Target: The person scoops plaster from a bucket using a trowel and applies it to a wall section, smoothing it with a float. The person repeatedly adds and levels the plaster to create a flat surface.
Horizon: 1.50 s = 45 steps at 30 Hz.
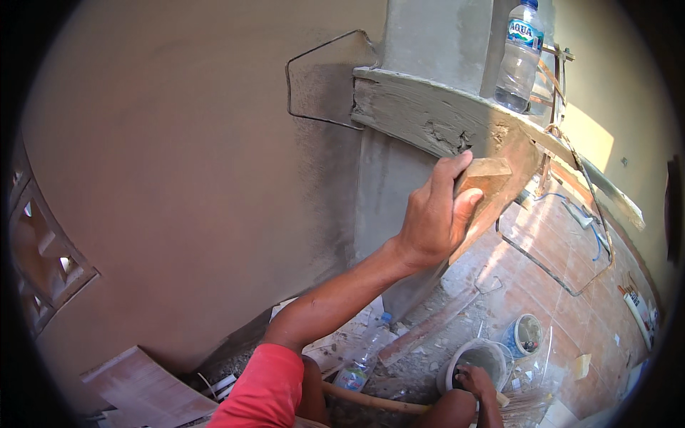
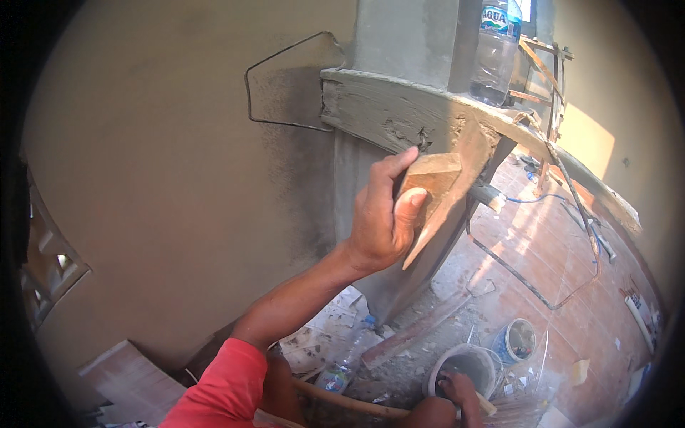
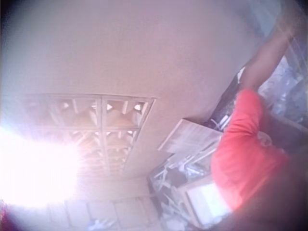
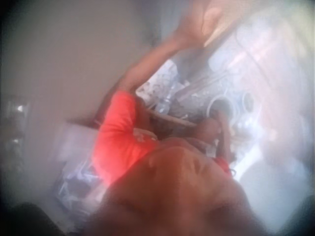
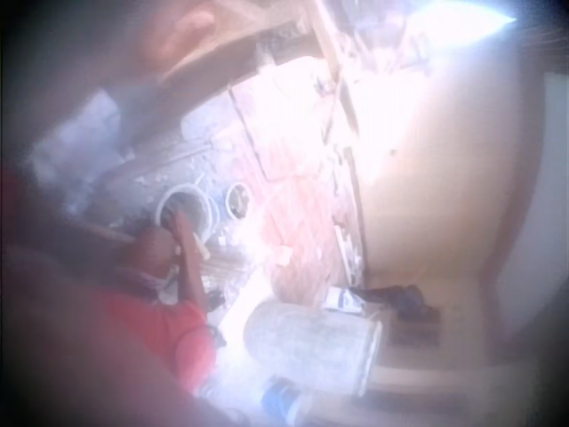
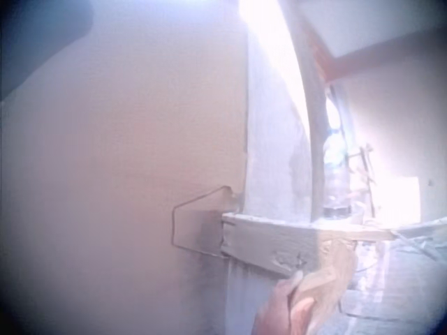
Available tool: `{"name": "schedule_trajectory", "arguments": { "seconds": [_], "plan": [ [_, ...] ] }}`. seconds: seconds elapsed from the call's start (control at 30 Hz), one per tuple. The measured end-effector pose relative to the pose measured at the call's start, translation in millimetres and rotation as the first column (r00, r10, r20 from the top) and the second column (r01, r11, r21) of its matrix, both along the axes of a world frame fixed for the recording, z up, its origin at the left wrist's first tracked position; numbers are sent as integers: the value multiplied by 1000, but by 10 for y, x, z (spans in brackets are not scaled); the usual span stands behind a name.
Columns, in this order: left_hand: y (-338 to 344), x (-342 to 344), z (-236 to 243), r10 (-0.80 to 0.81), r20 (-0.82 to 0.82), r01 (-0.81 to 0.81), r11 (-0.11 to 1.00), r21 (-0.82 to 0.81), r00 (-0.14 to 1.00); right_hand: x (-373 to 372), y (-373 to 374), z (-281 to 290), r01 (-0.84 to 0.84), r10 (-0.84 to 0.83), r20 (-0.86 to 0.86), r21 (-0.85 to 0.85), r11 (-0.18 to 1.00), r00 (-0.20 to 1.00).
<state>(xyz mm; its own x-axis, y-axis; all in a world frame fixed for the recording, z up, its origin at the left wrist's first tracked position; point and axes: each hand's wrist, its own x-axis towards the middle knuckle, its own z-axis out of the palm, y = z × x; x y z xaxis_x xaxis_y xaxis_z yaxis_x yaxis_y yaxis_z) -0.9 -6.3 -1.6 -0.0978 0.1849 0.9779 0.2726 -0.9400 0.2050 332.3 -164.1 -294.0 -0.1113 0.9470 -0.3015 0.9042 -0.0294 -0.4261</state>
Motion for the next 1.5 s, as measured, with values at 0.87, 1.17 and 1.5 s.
{"name": "schedule_trajectory", "arguments": {
  "seconds": [0.87,1.17,1.5],
  "plan": [
    [-417,438,61,-8,-145,0,999,-53,989,235,-212,-31,68,-67,-66,19,997,996],
    [-429,-167,349,456,-94,-466,868,-173,885,283,-339,-82,76,-71,-108,39,996,992],
    [-358,186,521,566,-184,-592,791,-157,804,398,-471,-303,90,-79,-116,87,992,990]
  ]
}}
